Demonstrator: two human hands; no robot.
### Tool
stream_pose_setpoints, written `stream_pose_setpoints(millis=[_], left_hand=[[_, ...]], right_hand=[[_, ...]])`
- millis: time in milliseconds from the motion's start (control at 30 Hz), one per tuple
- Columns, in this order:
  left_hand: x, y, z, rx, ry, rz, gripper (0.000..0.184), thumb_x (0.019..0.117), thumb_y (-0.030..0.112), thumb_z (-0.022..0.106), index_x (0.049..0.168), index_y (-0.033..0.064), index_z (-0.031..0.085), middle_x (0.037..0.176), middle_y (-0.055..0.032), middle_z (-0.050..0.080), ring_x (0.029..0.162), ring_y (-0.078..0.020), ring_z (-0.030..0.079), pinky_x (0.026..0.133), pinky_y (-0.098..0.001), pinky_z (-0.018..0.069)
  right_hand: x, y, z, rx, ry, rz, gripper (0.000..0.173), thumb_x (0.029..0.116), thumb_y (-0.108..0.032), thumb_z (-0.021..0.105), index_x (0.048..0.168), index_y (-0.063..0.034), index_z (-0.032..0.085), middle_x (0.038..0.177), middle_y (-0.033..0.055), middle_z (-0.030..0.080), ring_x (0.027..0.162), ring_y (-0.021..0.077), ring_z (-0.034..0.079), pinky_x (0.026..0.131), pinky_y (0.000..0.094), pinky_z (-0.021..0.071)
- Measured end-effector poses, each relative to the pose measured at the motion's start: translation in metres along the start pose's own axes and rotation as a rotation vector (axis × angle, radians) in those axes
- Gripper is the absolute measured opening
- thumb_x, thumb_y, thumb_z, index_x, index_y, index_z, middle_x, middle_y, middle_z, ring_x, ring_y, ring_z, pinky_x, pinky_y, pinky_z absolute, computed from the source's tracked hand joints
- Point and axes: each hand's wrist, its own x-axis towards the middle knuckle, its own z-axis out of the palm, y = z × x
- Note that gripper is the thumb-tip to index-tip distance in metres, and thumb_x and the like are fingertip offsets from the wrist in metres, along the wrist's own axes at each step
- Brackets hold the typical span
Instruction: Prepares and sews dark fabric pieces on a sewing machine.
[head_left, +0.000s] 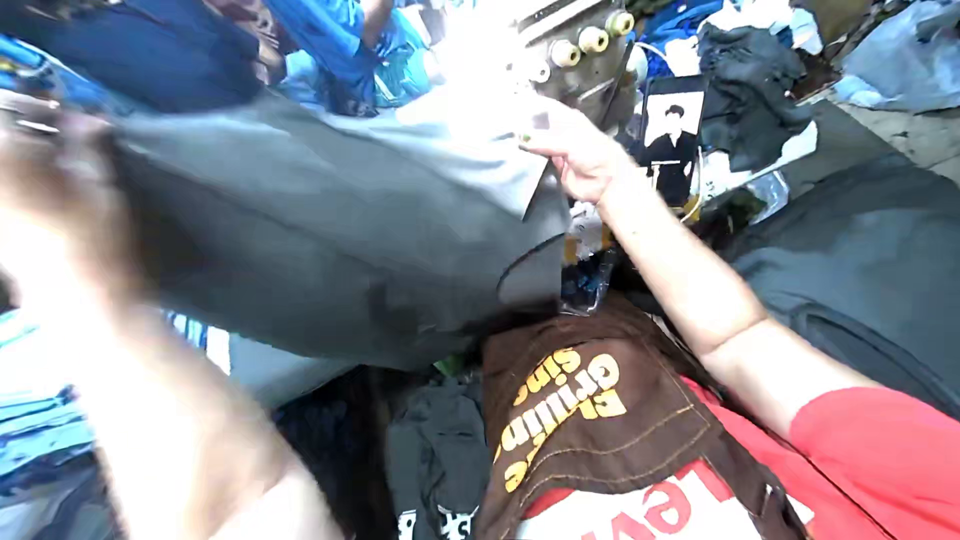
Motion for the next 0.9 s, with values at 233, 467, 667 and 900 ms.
stream_pose_setpoints(millis=[233,467,667,900], left_hand=[[-0.078,0.11,0.139,-0.395,-0.036,0.494,0.022,0.0949,0.008,0.067,0.113,-0.0042,0.069,0.119,-0.0274,0.066,0.118,-0.0456,0.06,0.099,-0.0618,0.0473],[-0.136,0.187,0.232,-0.35,0.291,0.696,0.017,0.0982,0.011,0.065,0.114,0.0094,0.07,0.119,-0.0163,0.064,0.124,-0.0359,0.056,0.113,-0.0523,0.0369],[-0.105,0.196,0.189,-0.628,0.09,0.688,0.016,0.0979,0.005,0.065,0.108,0.0014,0.077,0.112,-0.0181,0.072,0.114,-0.0311,0.066,0.105,-0.0452,0.0485],[-0.058,0.198,0.166,-1.096,-0.111,0.494,0.011,0.0895,-0.001,0.072,0.101,-0.0025,0.072,0.102,-0.0042,0.074,0.097,-0.0032,0.068,0.093,-0.0228,0.0557]], right_hand=[[-0.004,0.066,-0.009,-0.085,0.122,0.168,0.022,0.092,0.002,0.067,0.114,0.0,0.062,0.099,0.0075,0.067,0.088,0.0131,0.066,0.082,0.0309,0.0582],[0.001,0.059,-0.006,-0.079,0.18,0.135,0.016,0.0944,0.0,0.066,0.11,-0.0008,0.062,0.095,0.0085,0.067,0.083,0.0145,0.067,0.077,0.0324,0.0588],[0.0,0.064,-0.014,-0.225,0.279,-0.054,0.031,0.0845,0.005,0.074,0.112,0.0002,0.059,0.103,0.0098,0.063,0.088,0.0112,0.063,0.076,0.0269,0.0566],[-0.001,0.055,-0.003,-0.164,0.261,-0.271,0.048,0.078,0.014,0.074,0.119,0.0026,0.051,0.092,0.009,0.066,0.079,0.0104,0.067,0.072,0.0259,0.0597]])
